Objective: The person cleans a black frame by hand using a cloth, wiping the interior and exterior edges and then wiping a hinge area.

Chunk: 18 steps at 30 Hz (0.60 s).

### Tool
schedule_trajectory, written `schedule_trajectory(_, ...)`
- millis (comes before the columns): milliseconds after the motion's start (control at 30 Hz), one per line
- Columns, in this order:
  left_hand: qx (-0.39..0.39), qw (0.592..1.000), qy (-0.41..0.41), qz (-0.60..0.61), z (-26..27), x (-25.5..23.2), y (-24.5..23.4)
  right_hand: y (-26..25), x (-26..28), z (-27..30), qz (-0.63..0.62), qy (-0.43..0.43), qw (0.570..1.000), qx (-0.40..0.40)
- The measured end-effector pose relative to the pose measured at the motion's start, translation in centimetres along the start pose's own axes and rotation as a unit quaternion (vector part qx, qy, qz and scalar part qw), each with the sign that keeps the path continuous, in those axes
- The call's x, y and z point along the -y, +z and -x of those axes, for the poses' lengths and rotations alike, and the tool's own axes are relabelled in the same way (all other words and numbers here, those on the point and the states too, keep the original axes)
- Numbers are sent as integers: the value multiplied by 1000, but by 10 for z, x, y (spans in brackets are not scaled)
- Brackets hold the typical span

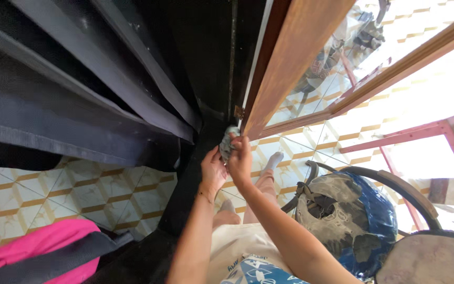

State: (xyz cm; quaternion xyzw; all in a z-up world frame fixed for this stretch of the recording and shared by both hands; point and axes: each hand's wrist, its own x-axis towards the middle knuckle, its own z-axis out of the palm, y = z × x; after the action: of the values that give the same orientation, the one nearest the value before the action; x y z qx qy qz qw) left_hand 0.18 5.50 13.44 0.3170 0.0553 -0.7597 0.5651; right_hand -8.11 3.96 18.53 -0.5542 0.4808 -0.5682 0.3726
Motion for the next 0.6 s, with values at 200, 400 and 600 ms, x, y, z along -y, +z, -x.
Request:
schedule_trajectory(200,-70,997,1,-23,-14,49,-25,-61,-36,15,-112,263,955,-79)
schedule_trajectory(400,-80,988,68,-113,6,43,-25,-105,-49,28,-310,363,862,-169)
schedule_trajectory(600,53,991,125,-24,47,40,5,-125,1,44,-364,345,860,-94)
